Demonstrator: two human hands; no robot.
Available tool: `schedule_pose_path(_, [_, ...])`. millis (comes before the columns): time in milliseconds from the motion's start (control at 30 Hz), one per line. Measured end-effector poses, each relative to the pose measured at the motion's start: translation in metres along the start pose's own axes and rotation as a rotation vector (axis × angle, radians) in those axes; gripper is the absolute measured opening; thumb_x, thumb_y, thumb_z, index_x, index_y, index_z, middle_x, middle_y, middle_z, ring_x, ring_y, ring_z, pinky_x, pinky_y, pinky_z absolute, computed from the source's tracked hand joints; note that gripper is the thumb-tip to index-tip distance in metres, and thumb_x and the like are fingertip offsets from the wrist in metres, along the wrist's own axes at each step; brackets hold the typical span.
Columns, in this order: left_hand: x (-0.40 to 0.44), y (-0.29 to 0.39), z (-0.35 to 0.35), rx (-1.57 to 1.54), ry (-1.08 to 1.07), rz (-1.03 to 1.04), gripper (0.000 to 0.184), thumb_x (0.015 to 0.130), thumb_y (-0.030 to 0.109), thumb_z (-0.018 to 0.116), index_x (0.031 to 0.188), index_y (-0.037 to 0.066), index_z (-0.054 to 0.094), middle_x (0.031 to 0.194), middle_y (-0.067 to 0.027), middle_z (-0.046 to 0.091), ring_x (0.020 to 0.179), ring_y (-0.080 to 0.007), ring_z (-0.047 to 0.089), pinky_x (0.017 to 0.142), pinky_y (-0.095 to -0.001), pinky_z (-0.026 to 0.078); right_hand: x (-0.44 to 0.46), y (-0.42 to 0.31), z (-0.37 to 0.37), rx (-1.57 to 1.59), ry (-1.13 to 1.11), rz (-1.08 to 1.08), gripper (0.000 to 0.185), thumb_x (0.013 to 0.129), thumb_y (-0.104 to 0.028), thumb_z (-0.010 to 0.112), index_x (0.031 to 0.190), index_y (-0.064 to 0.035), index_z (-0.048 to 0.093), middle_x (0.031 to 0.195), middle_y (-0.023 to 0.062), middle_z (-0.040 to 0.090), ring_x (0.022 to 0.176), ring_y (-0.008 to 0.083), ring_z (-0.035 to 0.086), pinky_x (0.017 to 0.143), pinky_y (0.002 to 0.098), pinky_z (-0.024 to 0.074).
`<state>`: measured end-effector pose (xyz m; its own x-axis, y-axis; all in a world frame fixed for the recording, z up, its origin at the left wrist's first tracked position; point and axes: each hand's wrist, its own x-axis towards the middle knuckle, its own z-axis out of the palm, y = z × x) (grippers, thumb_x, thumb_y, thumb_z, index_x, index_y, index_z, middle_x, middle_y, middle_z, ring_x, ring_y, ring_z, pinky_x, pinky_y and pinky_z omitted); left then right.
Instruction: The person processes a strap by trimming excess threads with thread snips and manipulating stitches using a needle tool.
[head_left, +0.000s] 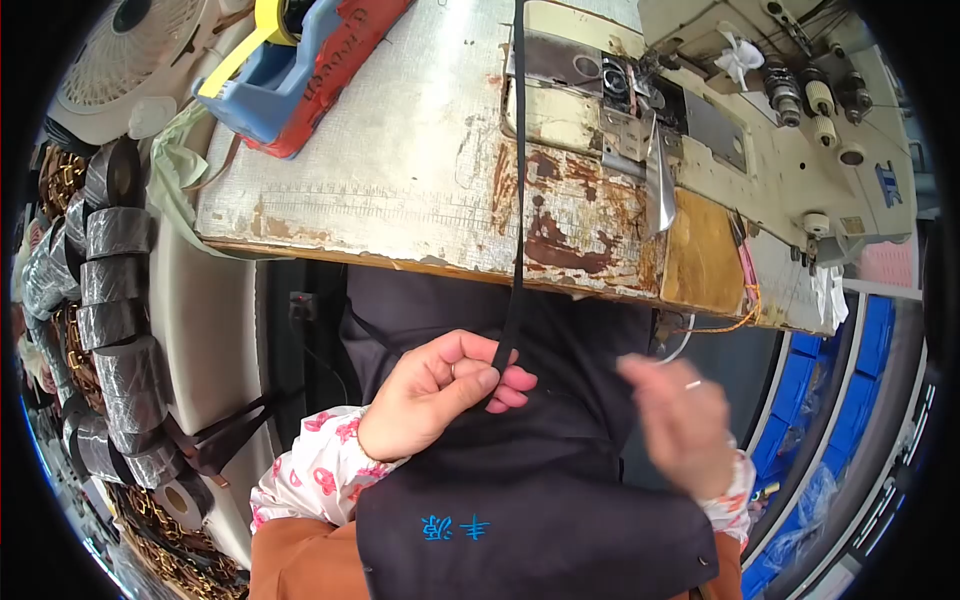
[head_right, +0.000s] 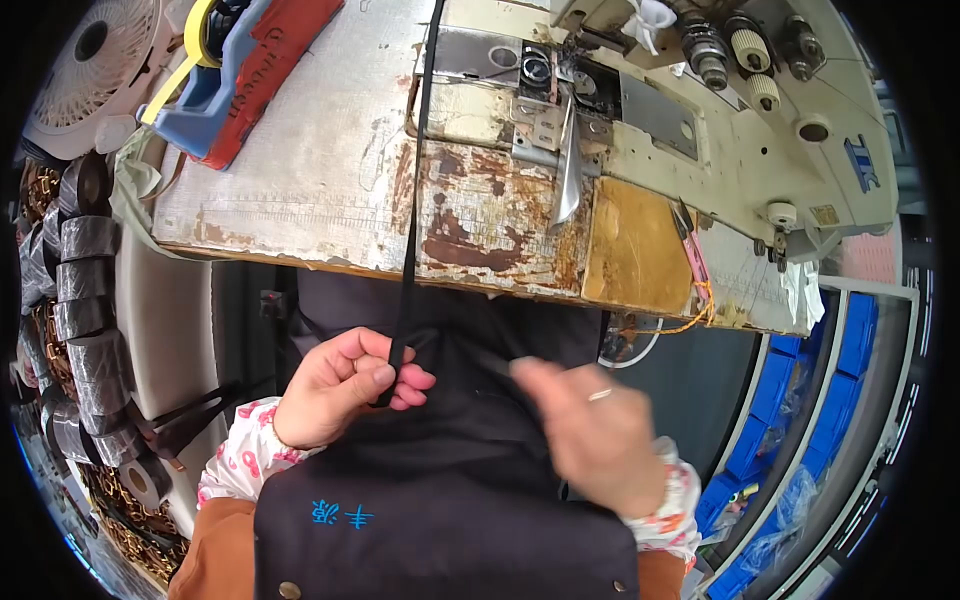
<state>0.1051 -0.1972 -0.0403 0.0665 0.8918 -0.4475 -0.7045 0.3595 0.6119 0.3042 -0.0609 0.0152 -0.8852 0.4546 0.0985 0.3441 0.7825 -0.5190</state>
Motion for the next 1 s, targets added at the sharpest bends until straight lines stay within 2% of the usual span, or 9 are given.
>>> schedule_pose_path(67, [-0.004, -0.005, 0.000, 0.026, 0.015, 0.008, 0.025, 0.087, 0.005, 0.042, 0.110, -0.002, 0.045, 0.100, -0.0120, 0.057, 0.088, -0.0132, 0.055, 0.080, -0.0247, 0.043, -0.003, -0.006, 0.023, 0.005, -0.033, -0.084, 0.048, 0.061, 0.004, 0.053, 0.106, -0.0115, 0.058, 0.064, 0.0021, 0.043, 0.050, 0.0134, 0.049, 0.044, 0.0257, 0.0416])
schedule_pose_path(167, [-0.013, -0.013, -0.002, 0.155, 0.032, 0.058, 0.025, 0.087, 0.005, 0.043, 0.111, -0.003, 0.046, 0.099, -0.0109, 0.057, 0.089, -0.0120, 0.054, 0.081, -0.0238, 0.042, 0.002, -0.015, 0.035, -0.064, -0.083, -0.197, 0.047, 0.062, 0.001, 0.054, 0.106, -0.0140, 0.058, 0.062, -0.0004, 0.039, 0.049, 0.0095, 0.044, 0.040, 0.0225, 0.0382])
schedule_pose_path(400, [-0.029, -0.015, 0.002, 0.016, -0.004, 0.031, 0.032, 0.087, 0.002, 0.040, 0.118, -0.003, 0.039, 0.102, -0.0119, 0.056, 0.096, -0.0137, 0.053, 0.085, -0.0255, 0.041, 0.004, -0.019, 0.036, -0.043, -0.077, -0.223, 0.039, 0.061, 0.001, 0.059, 0.099, -0.0075, 0.061, 0.059, 0.0025, 0.047, 0.045, 0.0151, 0.048, 0.039, 0.0236, 0.0379])
schedule_pose_path(500, [-0.028, -0.016, 0.001, -0.009, -0.038, 0.018, 0.028, 0.087, 0.002, 0.040, 0.114, -0.004, 0.041, 0.101, -0.0120, 0.056, 0.095, -0.0139, 0.053, 0.085, -0.0256, 0.041, 0.010, -0.021, 0.049, 0.358, -0.146, -0.037, 0.031, 0.068, -0.004, 0.062, 0.098, -0.0039, 0.058, 0.058, 0.0012, 0.050, 0.044, 0.0102, 0.048, 0.039, 0.0223, 0.0369])
schedule_pose_path(567, [-0.024, -0.017, 0.003, 0.059, -0.108, -0.001, 0.022, 0.087, 0.003, 0.041, 0.107, -0.005, 0.045, 0.099, -0.0119, 0.057, 0.091, -0.0137, 0.055, 0.083, -0.0249, 0.042, 0.027, -0.028, 0.061, 0.876, -0.166, 0.204, 0.014, 0.073, -0.009, 0.064, 0.080, -0.0001, 0.057, 0.055, 0.0041, 0.056, 0.043, 0.0083, 0.051, 0.039, 0.0223, 0.0375])
schedule_pose_path(633, [-0.023, -0.018, 0.006, 0.073, -0.106, 0.005, 0.020, 0.088, 0.005, 0.041, 0.103, -0.006, 0.047, 0.093, -0.0121, 0.059, 0.086, -0.0129, 0.056, 0.079, -0.0236, 0.043, 0.035, -0.025, 0.075, 0.947, -0.150, 0.437, 0.028, 0.076, -0.016, 0.063, 0.060, -0.0024, 0.044, 0.051, 0.0025, 0.053, 0.045, 0.0022, 0.047, 0.039, 0.0195, 0.0334])
schedule_pose_path(700, [-0.029, -0.017, 0.005, 0.066, -0.063, -0.085, 0.020, 0.088, 0.007, 0.041, 0.101, -0.006, 0.049, 0.089, -0.0126, 0.060, 0.082, -0.0124, 0.057, 0.076, -0.0232, 0.045, 0.050, -0.015, 0.079, 0.891, 0.034, 0.326, 0.029, 0.078, -0.018, 0.061, 0.060, -0.0029, 0.044, 0.047, -0.0020, 0.045, 0.044, 0.0009, 0.039, 0.038, 0.0189, 0.0287])
schedule_pose_path(767, [-0.036, -0.017, 0.003, 0.088, -0.046, -0.078, 0.020, 0.088, 0.007, 0.040, 0.100, -0.006, 0.049, 0.087, -0.0128, 0.060, 0.079, -0.0130, 0.058, 0.073, -0.0232, 0.045, 0.061, -0.015, 0.073, 0.963, 0.064, 0.464, 0.030, 0.078, -0.018, 0.061, 0.059, -0.0036, 0.043, 0.045, -0.0046, 0.039, 0.043, 0.0010, 0.033, 0.037, 0.0196, 0.0261])
schedule_pose_path(1000, [-0.050, -0.020, -0.006, -0.002, -0.073, -0.087, 0.022, 0.089, 0.007, 0.038, 0.103, -0.007, 0.048, 0.089, -0.0125, 0.059, 0.081, -0.0135, 0.058, 0.075, -0.0234, 0.045, 0.070, -0.006, 0.078, 0.972, 0.096, 0.471, 0.029, 0.080, -0.020, 0.059, 0.061, -0.0045, 0.044, 0.047, -0.0034, 0.044, 0.043, 0.0009, 0.037, 0.038, 0.0183, 0.0285])
